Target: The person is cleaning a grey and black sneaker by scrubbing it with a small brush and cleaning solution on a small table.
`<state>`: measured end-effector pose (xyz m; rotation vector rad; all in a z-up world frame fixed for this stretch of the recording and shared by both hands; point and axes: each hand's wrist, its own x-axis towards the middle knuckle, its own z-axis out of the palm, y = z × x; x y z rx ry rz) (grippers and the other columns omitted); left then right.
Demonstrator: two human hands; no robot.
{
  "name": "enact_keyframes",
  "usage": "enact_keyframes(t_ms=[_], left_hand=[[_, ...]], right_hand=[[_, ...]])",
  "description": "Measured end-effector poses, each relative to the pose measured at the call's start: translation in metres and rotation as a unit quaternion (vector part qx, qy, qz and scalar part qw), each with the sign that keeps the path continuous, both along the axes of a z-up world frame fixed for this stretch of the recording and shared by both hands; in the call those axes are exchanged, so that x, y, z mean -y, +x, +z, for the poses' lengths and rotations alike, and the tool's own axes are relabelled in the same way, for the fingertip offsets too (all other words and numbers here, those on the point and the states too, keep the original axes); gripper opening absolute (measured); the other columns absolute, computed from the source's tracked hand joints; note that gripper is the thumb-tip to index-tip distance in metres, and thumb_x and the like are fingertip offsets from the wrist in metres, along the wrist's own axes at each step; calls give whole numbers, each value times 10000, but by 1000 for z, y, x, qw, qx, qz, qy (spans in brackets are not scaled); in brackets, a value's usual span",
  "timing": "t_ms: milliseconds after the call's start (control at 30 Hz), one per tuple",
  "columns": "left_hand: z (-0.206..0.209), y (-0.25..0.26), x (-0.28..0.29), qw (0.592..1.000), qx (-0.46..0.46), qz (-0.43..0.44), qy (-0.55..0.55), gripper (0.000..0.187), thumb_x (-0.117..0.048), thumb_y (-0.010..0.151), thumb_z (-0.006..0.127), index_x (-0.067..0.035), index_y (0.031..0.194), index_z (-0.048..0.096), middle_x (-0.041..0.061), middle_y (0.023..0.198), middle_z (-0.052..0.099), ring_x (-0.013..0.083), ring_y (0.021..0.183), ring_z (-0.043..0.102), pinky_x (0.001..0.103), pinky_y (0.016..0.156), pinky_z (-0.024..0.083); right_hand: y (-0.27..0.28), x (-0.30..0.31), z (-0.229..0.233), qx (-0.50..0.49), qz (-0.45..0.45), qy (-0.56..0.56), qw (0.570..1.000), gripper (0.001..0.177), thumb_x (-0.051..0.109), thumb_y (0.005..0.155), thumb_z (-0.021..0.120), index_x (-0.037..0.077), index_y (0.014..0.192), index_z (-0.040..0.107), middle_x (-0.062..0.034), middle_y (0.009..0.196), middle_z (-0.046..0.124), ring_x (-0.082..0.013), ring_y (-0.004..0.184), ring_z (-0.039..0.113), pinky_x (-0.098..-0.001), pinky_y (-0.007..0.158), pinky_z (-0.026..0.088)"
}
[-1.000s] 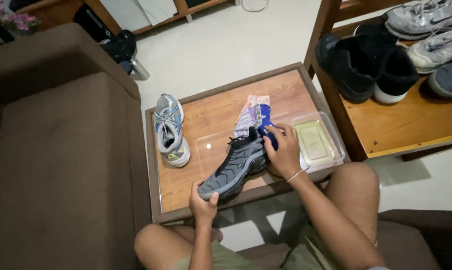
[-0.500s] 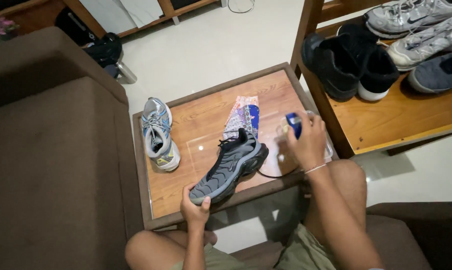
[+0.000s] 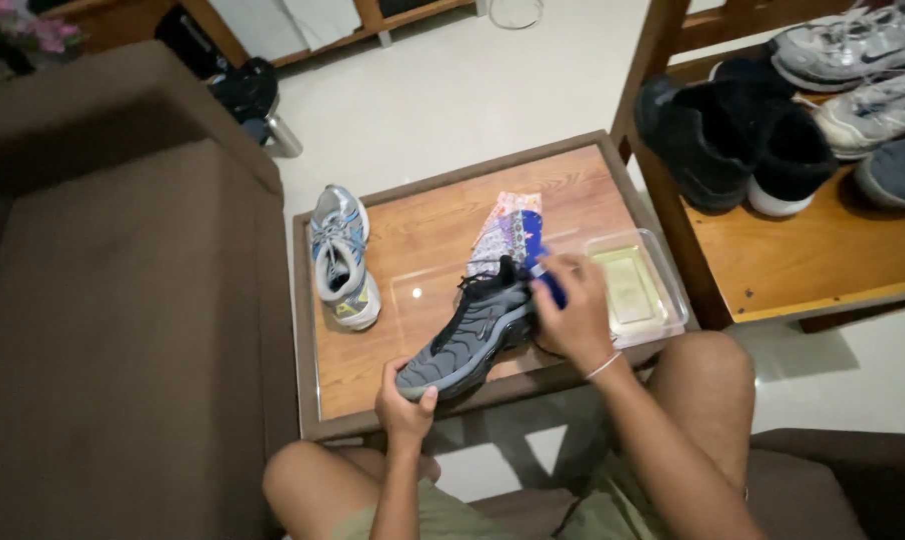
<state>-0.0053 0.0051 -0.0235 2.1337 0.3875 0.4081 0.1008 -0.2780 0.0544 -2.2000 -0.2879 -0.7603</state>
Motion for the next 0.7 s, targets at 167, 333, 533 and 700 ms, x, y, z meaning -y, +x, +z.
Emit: enact_keyframes(t_ms=[167, 333, 533, 700], left_hand=[[-29, 5, -8, 999, -27, 17, 20, 869, -810, 452, 626, -319, 1167, 661, 83, 946, 754, 395, 900, 738, 469, 787, 575], [-25, 2, -8, 999, -40, 10, 33, 851, -819, 447, 631, -345, 1154, 649, 84, 938, 758, 395, 916, 735, 476, 782, 579], [-27, 5, -9, 999, -20, 12, 24, 848, -852, 437, 632, -355, 1123, 664, 53, 935, 756, 396, 887, 736, 476, 770, 582], [-36, 6, -13, 999, -46, 15, 8, 822, -828, 458, 629, -357, 1130, 666, 16, 987, 761, 352, 941, 742, 439, 802, 586]], right_hand=[[-53, -75, 4, 83, 108, -119, 984, 319, 196, 814, 766, 197, 1133, 743, -137, 1119, 633, -336, 907, 613, -450, 762, 466], [-60, -90, -1, 119, 213, -150, 958, 341, 258, 855, 712, 233, 1195, 729, -134, 1194, 669, -319, 909, 634, -451, 737, 441], [-17, -41, -1, 95, -30, -156, 983, 250, 224, 885, 770, 213, 1135, 762, -79, 1185, 645, -295, 946, 585, -411, 769, 435], [-59, -74, -5, 61, 148, -122, 980, 352, 253, 863, 763, 210, 1209, 722, -114, 1208, 658, -312, 875, 641, -432, 738, 500]])
